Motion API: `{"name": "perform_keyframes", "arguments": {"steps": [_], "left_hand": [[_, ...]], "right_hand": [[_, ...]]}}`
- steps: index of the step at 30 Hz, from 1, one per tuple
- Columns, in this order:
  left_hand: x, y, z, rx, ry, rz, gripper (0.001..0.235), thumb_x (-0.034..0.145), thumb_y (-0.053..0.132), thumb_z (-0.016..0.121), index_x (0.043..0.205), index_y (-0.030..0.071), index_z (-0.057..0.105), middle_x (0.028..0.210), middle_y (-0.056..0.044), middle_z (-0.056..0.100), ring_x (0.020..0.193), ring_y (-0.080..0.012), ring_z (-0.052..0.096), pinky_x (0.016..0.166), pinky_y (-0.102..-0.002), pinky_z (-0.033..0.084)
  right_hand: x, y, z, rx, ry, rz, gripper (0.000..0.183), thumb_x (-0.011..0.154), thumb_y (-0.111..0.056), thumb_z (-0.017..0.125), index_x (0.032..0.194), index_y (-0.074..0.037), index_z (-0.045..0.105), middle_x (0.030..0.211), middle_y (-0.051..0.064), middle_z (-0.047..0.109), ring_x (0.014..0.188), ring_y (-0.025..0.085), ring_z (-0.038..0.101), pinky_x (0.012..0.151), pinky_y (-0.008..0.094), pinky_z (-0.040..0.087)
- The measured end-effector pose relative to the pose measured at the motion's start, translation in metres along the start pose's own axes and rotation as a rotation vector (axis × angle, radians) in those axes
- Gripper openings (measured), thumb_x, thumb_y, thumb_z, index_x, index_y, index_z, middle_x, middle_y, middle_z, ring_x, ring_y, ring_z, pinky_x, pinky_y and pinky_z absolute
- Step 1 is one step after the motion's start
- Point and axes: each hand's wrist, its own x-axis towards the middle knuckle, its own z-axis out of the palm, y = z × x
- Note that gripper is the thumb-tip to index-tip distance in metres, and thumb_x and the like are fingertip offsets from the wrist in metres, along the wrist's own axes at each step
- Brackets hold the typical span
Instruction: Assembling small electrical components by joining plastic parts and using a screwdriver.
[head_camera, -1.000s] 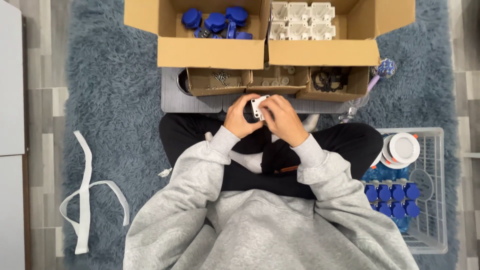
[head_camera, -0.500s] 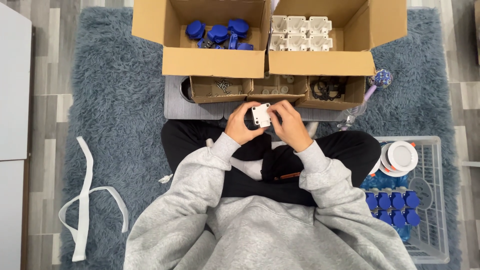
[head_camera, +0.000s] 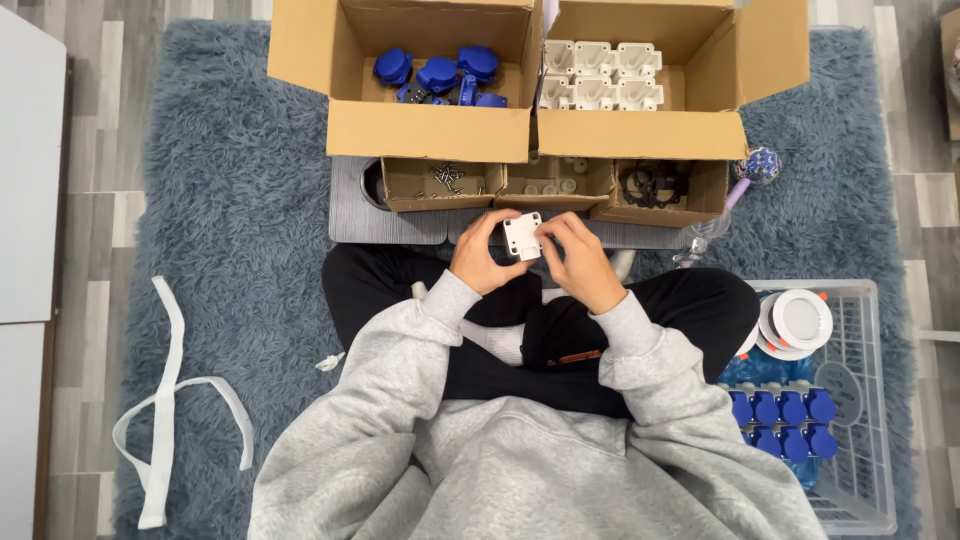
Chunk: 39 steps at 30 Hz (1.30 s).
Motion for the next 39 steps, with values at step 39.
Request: {"name": "perform_keyframes", "arguments": {"steps": [39], "left_hand": [[-0.087, 0.031, -0.042, -0.605, -0.15, -0.248, 0.068, 0.092, 0.009, 0.085, 0.149, 0.003, 0.047, 0.143, -0.014, 0.049, 0.118, -0.0249, 0.064, 0.096, -0.039, 0.062]], "right_hand": [[-0.034, 0.052, 0.012, -0.334, -0.007, 0.043, 0.011, 0.107, -0.021, 0.073, 0.116, -0.017, 0.077, 0.105, 0.005, 0.071, 0.092, 0.031, 0.077, 0.078, 0.04, 0.064]]}}
